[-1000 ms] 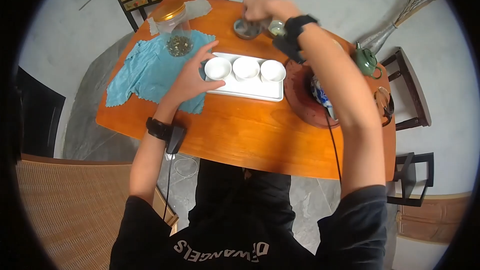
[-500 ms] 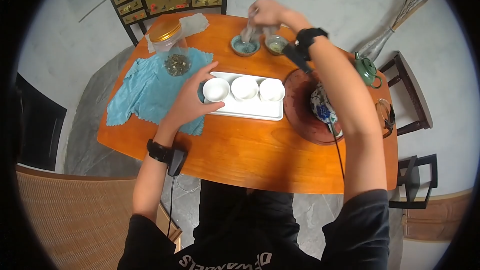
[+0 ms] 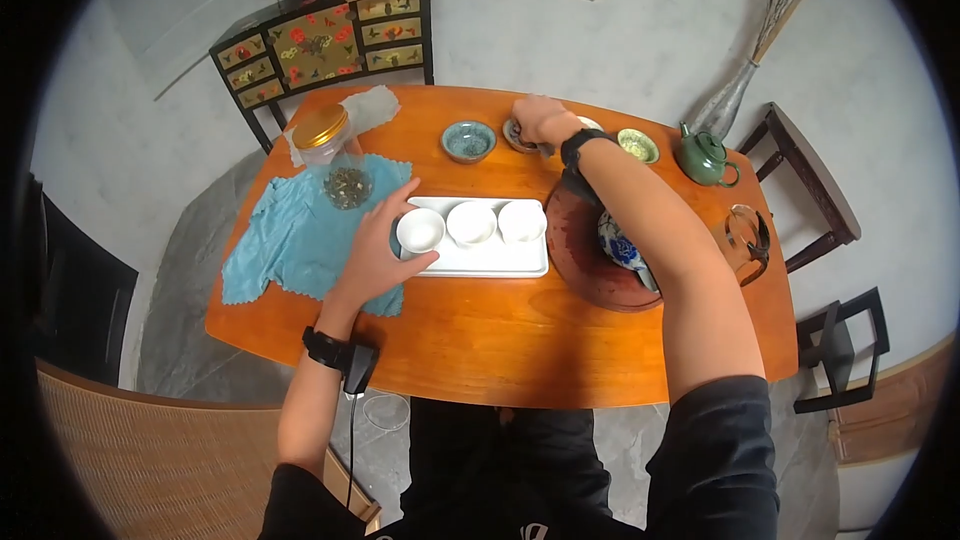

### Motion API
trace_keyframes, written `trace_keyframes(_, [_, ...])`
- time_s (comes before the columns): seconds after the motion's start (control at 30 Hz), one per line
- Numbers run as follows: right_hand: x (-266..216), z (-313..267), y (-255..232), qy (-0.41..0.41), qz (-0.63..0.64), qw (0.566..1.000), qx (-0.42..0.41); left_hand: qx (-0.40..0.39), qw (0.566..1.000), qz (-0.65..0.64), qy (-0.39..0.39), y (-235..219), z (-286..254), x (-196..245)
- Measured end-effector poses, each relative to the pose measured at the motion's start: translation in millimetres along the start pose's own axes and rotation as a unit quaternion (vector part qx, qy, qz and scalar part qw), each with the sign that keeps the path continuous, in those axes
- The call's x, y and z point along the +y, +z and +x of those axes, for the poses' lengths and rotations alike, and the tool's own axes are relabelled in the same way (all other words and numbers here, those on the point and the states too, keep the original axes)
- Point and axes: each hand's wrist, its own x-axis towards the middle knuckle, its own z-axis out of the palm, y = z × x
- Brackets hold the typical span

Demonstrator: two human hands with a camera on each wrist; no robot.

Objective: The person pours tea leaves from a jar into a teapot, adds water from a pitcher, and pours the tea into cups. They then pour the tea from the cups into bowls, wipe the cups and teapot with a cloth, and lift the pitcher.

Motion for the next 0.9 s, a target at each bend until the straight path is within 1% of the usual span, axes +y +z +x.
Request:
trace_keyframes(0.07, [-1, 1, 3, 0.021, -0.033, 0.999, 0.015, -0.002, 1.0, -0.004, -0.013, 0, 0, 3])
trace_keyframes(0.1, [2, 0, -2, 0.013, -0.018, 1.0, 0.019, -0.002, 1.0, -0.005, -0.009, 1, 0, 1])
trace_keyframes(0.13, [11, 2, -14, 0.015, -0.02, 0.999, 0.02, 0.01, 1.0, 0.001, 0.01, 2, 0, -1])
trace_keyframes(0.17, [15, -1, -39, 0.015, 0.025, 0.999, 0.024, 0.021, 0.999, 0.004, 0.025, 4, -1, -4])
trace_keyframes(0.2, [19, -5, -59, 0.016, 0.071, 0.997, 0.026, 0.02, 1.0, 0.0, 0.022, 4, -2, -5])
trace_keyframes(0.27, [35, -8, -84, 0.075, 0.128, 0.982, 0.115, 0.024, 0.999, 0.017, 0.035, 3, 0, -5])
trace_keyframes(0.3, [49, -4, -85, 0.078, 0.127, 0.982, 0.115, 0.022, 0.999, 0.014, 0.036, 4, 0, -5])
trace_keyframes(0.37, [75, -3, -80, 0.104, 0.14, 0.965, 0.196, 0.028, 0.999, 0.016, 0.025, 3, 1, -4])
trace_keyframes(0.4, [83, -8, -77, 0.106, 0.14, 0.964, 0.198, 0.027, 0.999, 0.016, 0.028, 2, 1, -2])
trace_keyframes(0.47, [96, -16, -69, 0.113, 0.241, 0.94, 0.215, 0.013, 1.0, 0.0, 0.006, 0, 1, 2])
trace_keyframes(0.5, [101, -16, -63, 0.114, 0.229, 0.938, 0.236, 0.014, 1.0, -0.001, 0.007, -1, 2, 2])
trace_keyframes(0.53, [108, -17, -60, 0.115, 0.228, 0.938, 0.235, 0.015, 1.0, 0.003, 0.01, -1, 2, 2])
trace_keyframes(0.6, [110, -29, -54, 0.15, 0.285, 0.927, 0.192, 0.015, 1.0, 0.006, 0.011, 0, 1, 1])
trace_keyframes(0.63, [109, -32, -51, 0.151, 0.285, 0.927, 0.191, 0.015, 1.0, 0.004, 0.016, 0, 1, 1])
trace_keyframes(0.7, [114, -32, -38, 0.146, 0.282, 0.941, 0.12, 0.014, 1.0, 0.004, 0.023, 0, 2, 0])
trace_keyframes(0.73, [116, -31, -31, 0.147, 0.283, 0.94, 0.12, 0.012, 1.0, 0.004, 0.021, 1, 1, -1])
trace_keyframes(0.77, [117, -30, -23, 0.1, 0.221, 0.97, 0.035, 0.011, 1.0, 0.003, 0.02, 1, 1, -1])
trace_keyframes(0.8, [119, -28, -15, 0.052, 0.155, 0.985, -0.051, 0.011, 1.0, 0.004, 0.021, 1, 2, -1])
trace_keyframes(0.83, [120, -26, -8, 0.053, 0.156, 0.985, -0.051, 0.007, 1.0, 0.003, 0.017, 1, 2, 0])
trace_keyframes(0.9, [115, -21, 2, 0.008, 0.092, 0.992, -0.086, 0.001, 1.0, 0.001, 0.014, 1, 2, -1])
